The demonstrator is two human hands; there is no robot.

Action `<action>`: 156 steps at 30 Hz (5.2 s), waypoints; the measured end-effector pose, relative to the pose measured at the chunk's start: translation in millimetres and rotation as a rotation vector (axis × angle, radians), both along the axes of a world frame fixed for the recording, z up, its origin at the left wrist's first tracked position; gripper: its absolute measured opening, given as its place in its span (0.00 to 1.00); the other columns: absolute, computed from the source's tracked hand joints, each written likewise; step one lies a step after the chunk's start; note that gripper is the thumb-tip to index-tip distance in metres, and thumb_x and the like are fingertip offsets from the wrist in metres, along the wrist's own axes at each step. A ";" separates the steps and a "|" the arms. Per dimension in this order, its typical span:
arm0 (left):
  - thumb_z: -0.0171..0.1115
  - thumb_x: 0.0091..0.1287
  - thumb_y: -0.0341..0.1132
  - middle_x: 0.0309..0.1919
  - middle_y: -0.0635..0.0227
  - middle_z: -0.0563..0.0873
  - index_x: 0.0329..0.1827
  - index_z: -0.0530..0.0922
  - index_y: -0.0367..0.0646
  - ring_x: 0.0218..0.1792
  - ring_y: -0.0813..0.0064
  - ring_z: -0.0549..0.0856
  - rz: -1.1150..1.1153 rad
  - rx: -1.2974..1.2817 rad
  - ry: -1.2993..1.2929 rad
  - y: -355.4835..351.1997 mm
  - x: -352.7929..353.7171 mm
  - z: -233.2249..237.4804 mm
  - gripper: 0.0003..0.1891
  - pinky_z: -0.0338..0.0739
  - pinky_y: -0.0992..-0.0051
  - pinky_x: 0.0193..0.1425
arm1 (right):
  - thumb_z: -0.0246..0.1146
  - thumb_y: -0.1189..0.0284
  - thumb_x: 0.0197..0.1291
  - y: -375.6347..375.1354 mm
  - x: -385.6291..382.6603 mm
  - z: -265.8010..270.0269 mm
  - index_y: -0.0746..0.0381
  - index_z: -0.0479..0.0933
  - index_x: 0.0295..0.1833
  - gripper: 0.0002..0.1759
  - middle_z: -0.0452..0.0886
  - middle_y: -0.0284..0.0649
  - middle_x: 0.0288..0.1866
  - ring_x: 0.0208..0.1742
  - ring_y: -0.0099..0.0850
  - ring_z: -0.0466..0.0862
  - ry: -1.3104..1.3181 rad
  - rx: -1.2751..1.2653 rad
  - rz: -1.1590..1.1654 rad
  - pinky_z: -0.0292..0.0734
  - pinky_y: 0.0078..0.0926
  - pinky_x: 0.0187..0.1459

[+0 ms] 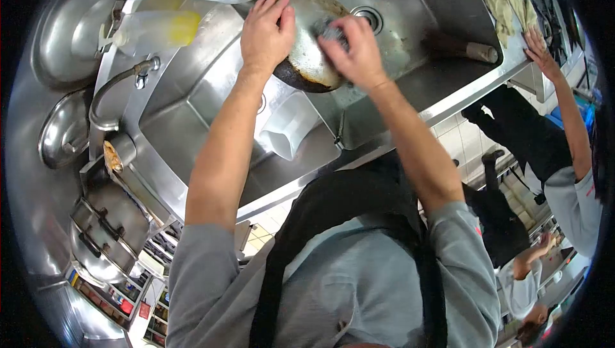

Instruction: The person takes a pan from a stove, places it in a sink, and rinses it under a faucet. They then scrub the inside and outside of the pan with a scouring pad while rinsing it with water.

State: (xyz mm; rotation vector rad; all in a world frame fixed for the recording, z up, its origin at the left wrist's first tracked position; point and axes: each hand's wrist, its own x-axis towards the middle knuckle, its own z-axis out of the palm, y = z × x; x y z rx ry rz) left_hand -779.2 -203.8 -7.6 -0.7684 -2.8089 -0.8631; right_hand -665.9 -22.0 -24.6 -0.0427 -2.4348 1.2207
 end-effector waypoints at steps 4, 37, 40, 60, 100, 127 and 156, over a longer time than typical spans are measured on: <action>0.55 0.78 0.41 0.62 0.50 0.86 0.60 0.86 0.38 0.67 0.50 0.81 -0.098 0.126 -0.073 -7.9 -17.0 -7.4 0.19 0.72 0.58 0.75 | 0.73 0.64 0.51 -42.1 -17.1 25.2 0.56 0.80 0.47 0.18 0.82 0.42 0.47 0.53 0.47 0.81 0.080 0.090 0.133 0.74 0.48 0.55; 0.58 0.79 0.37 0.58 0.54 0.89 0.57 0.87 0.36 0.62 0.61 0.87 0.018 0.216 -0.166 -8.9 -28.5 -3.0 0.15 0.77 0.68 0.70 | 0.71 0.77 0.42 -37.6 16.2 -12.0 0.58 0.81 0.46 0.20 0.80 0.46 0.40 0.51 0.50 0.80 -0.115 -0.128 -0.193 0.75 0.50 0.52; 0.58 0.80 0.37 0.58 0.54 0.90 0.58 0.86 0.35 0.62 0.64 0.87 0.092 0.294 -0.289 -5.0 -27.4 -3.4 0.16 0.78 0.69 0.69 | 0.72 0.75 0.42 -73.8 -2.7 29.9 0.58 0.79 0.51 0.25 0.81 0.38 0.43 0.49 0.47 0.81 -0.111 0.119 0.273 0.75 0.47 0.53; 0.57 0.80 0.36 0.57 0.50 0.89 0.58 0.86 0.34 0.61 0.56 0.87 0.027 0.202 -0.174 -6.3 -19.4 1.9 0.16 0.78 0.65 0.69 | 0.69 0.73 0.58 -13.5 -13.8 -2.0 0.64 0.77 0.49 0.14 0.81 0.50 0.44 0.49 0.54 0.81 -0.104 -0.124 -0.146 0.78 0.49 0.52; 0.51 0.75 0.29 0.67 0.34 0.78 0.67 0.75 0.22 0.67 0.35 0.78 -0.062 -0.198 -0.103 25.2 36.3 34.4 0.22 0.66 0.46 0.76 | 0.60 0.59 0.69 78.9 -9.1 -156.5 0.67 0.78 0.60 0.24 0.85 0.63 0.55 0.60 0.62 0.82 -0.869 -0.424 -0.121 0.77 0.51 0.59; 0.42 0.68 0.76 0.82 0.24 0.38 0.83 0.39 0.20 0.84 0.31 0.37 0.088 -0.161 -0.165 0.6 51.9 16.1 0.63 0.23 0.34 0.81 | 0.65 0.62 0.60 61.2 -129.5 -56.9 0.62 0.82 0.51 0.18 0.88 0.54 0.45 0.49 0.53 0.88 -0.749 -0.132 0.233 0.85 0.48 0.52; 0.23 0.67 0.83 0.82 0.24 0.40 0.84 0.39 0.22 0.85 0.34 0.37 0.104 -0.177 -0.168 2.1 50.2 16.2 0.65 0.15 0.33 0.77 | 0.63 0.62 0.65 50.1 -99.0 -35.0 0.65 0.78 0.45 0.16 0.86 0.57 0.41 0.44 0.57 0.86 -0.682 -0.026 0.069 0.82 0.52 0.45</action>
